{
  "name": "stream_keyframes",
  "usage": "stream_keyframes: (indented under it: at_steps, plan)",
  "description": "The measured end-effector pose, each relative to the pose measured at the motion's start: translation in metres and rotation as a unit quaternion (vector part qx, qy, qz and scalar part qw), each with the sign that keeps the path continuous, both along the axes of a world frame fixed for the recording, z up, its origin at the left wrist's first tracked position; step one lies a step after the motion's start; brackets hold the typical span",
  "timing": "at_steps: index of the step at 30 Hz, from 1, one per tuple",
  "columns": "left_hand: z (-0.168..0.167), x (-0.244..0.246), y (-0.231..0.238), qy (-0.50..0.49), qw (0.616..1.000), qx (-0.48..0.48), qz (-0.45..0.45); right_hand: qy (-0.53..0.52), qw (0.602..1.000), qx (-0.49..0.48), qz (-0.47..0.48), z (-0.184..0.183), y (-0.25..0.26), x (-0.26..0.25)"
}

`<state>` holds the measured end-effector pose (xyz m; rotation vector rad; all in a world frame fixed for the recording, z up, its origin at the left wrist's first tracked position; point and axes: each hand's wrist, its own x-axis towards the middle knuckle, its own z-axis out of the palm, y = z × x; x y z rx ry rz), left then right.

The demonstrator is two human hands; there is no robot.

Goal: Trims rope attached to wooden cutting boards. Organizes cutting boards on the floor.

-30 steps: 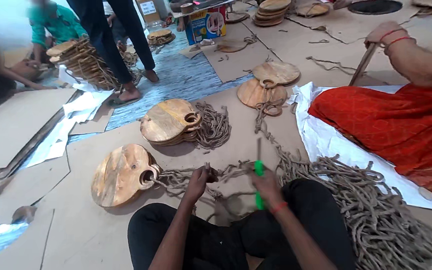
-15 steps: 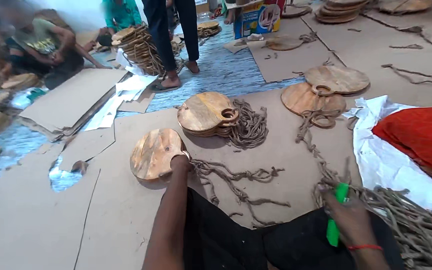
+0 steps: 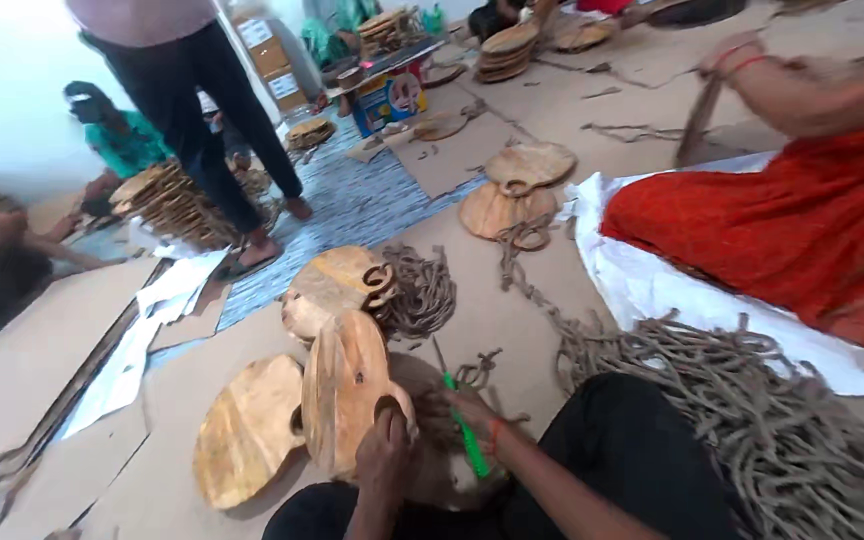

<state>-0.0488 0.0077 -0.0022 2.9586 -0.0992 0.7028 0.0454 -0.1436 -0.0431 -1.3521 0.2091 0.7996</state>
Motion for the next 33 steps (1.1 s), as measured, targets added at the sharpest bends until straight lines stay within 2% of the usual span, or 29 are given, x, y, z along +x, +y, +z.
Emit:
stream_keyframes:
  at_steps: [3,6,8,10,12,15,17,20,22,24,27,30,33]
  plan:
    - [0.001,-0.022,-0.043,0.143,0.984,-0.051,-0.093,-0.032,0.999,-0.032,0.005,0.000,-0.006,-0.002]
    - [-0.038,-0.019,-0.046,0.059,0.968,0.001,-0.244,0.007,0.995,-0.056,-0.079,-0.016,-0.032,-0.024]
    - [-0.041,-0.011,-0.047,0.018,0.952,-0.002,-0.307,0.025,0.983,-0.031,-0.178,-0.012,-0.050,-0.038]
    - [-0.040,-0.008,-0.049,-0.007,0.944,-0.018,-0.329,0.010,0.961,0.006,-0.275,-0.002,-0.068,-0.047]
    - [-0.041,-0.005,-0.047,-0.013,0.954,-0.047,-0.294,-0.022,0.937,0.032,-0.346,0.004,-0.088,-0.036]
    - [-0.035,0.001,-0.044,0.026,0.976,-0.141,-0.163,-0.061,0.915,0.046,-0.396,0.004,-0.120,0.019]
    - [-0.034,0.012,-0.045,0.095,0.960,-0.245,-0.095,-0.074,0.909,0.053,-0.408,0.005,-0.134,0.079]
    - [-0.040,0.029,-0.058,0.201,0.865,-0.456,-0.066,-0.115,0.915,0.034,-0.386,0.014,-0.147,0.182]
    - [-0.054,0.037,-0.070,0.247,0.797,-0.540,-0.112,-0.147,0.911,-0.036,-0.383,0.017,-0.154,0.245]
    - [-0.066,0.038,-0.076,0.307,0.780,-0.521,-0.159,-0.166,0.899,-0.067,-0.399,0.025,-0.155,0.278]
    - [-0.064,0.043,-0.068,0.413,0.817,-0.371,-0.158,-0.191,0.914,-0.115,-0.340,0.026,-0.152,0.274]
    - [-0.046,0.059,-0.046,0.475,0.839,-0.257,-0.068,-0.199,0.935,-0.141,-0.258,0.009,-0.145,0.217]
    - [-0.049,0.076,-0.022,0.451,0.859,-0.240,0.031,-0.133,0.957,-0.148,-0.212,-0.034,-0.142,0.125]
